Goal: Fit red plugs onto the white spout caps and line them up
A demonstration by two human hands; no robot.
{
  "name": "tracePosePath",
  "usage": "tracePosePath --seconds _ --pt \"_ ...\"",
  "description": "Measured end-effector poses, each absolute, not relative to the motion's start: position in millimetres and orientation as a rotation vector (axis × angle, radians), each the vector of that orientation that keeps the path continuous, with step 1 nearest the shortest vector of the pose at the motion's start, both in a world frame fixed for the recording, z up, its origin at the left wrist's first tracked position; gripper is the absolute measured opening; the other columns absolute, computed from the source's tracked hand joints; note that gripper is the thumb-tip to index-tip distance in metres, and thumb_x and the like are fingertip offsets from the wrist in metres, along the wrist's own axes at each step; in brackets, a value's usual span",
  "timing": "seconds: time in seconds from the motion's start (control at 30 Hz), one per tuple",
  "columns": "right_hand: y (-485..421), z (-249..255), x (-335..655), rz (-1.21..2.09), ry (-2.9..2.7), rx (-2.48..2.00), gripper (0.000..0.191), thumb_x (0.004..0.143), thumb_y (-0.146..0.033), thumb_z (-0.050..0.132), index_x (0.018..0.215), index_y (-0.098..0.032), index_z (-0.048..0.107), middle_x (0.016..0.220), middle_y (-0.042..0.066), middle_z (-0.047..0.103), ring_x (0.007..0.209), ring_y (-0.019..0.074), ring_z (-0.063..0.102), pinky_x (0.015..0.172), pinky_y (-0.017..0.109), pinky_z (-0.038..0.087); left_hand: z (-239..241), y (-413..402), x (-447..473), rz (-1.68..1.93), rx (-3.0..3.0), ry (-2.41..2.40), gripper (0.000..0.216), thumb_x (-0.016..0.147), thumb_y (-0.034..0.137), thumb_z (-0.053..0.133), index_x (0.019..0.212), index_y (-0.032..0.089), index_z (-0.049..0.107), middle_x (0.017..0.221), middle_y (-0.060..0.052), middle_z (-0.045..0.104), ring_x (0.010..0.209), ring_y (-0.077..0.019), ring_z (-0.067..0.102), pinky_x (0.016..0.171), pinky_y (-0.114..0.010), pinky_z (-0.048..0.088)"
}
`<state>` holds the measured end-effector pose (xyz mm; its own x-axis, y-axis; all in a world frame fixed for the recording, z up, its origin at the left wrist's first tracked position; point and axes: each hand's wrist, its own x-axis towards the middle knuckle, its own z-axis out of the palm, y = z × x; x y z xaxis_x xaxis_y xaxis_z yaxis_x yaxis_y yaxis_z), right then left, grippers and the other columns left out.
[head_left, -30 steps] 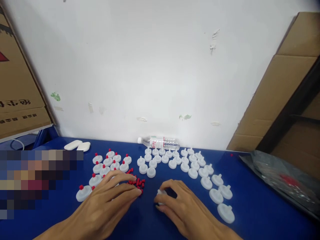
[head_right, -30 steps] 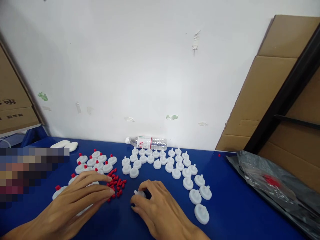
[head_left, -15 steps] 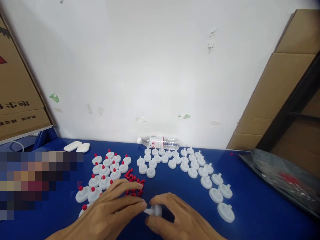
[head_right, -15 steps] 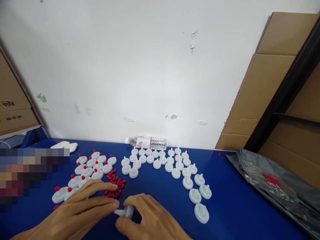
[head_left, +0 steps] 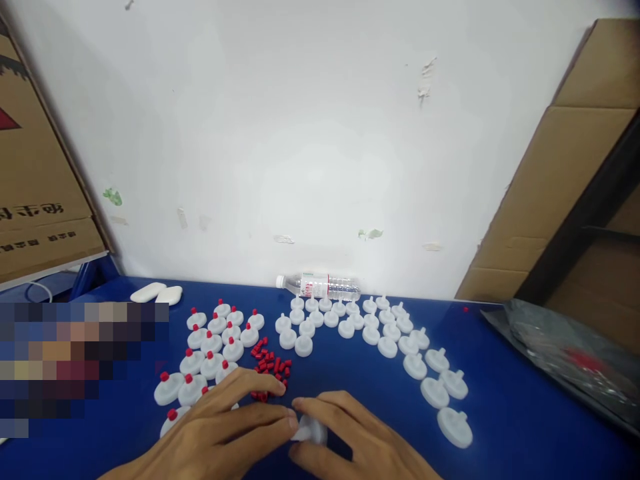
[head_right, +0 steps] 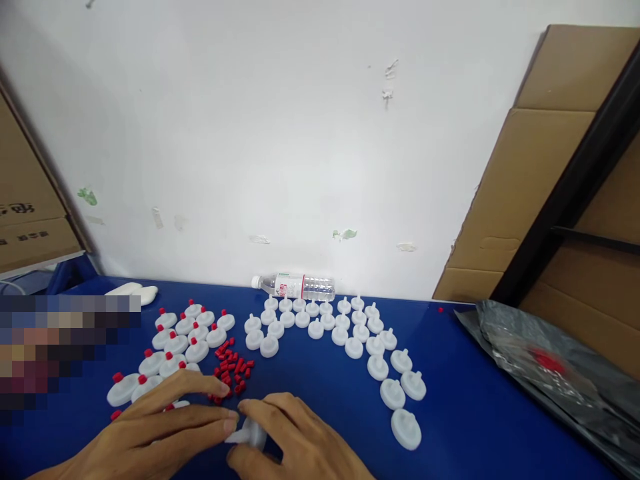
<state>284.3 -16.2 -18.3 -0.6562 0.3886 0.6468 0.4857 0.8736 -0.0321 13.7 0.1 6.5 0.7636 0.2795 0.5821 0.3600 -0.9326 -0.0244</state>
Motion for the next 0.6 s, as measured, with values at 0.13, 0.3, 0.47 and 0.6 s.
tracePosePath --seconds 0.13,0.3,0.47,0.6 --pt "-15.8 -16.7 282.4 -0.182 -2.376 -0.633 0.023 0.112 -0.03 0.05 0.12 -0.027 0.071 0.125 0.006 0.075 0.111 0.0168 0.072 0.099 0.024 0.058 7.6 -4.1 18.0 -0.949 -2.857 -0.526 0.036 0.106 0.003 0.043 0.13 0.019 0.065 0.108 -0.005 0.079 0.115 -0.02 0.065 0.1 -0.027 0.056" --pt "-13.4 -21.0 278.6 -0.18 -2.299 -0.554 0.015 0.11 -0.022 0.054 0.112 -0.023 0.069 0.118 0.005 0.075 0.105 0.017 0.072 0.095 0.024 0.059 0.5 -3.9 22.1 -0.999 -2.814 -0.584 0.035 0.108 0.005 0.041 0.125 0.02 0.068 0.102 -0.004 0.079 0.111 -0.0215 0.065 0.095 -0.029 0.054" --pt "-11.7 -34.4 277.3 -0.105 -2.34 -0.606 0.005 0.105 -0.022 0.065 0.1 -0.024 0.064 0.116 0.002 0.075 0.103 0.0144 0.072 0.096 0.02 0.057 4.4 0.8 28.1 -1.033 -2.706 -0.612 0.025 0.112 0.016 0.046 0.121 0.017 0.069 0.095 -0.003 0.077 0.105 -0.019 0.063 0.089 -0.027 0.051" --pt "-13.6 -44.2 274.6 0.019 -2.392 -0.721 0.01 0.103 -0.017 0.065 0.101 -0.026 0.061 0.118 -0.001 0.073 0.102 0.0126 0.071 0.092 0.017 0.057 17.3 -1.7 37.3 -0.994 -2.663 -0.591 0.034 0.114 0.021 0.04 0.102 0.019 0.071 0.088 0.001 0.075 0.097 -0.0171 0.062 0.093 -0.029 0.045"
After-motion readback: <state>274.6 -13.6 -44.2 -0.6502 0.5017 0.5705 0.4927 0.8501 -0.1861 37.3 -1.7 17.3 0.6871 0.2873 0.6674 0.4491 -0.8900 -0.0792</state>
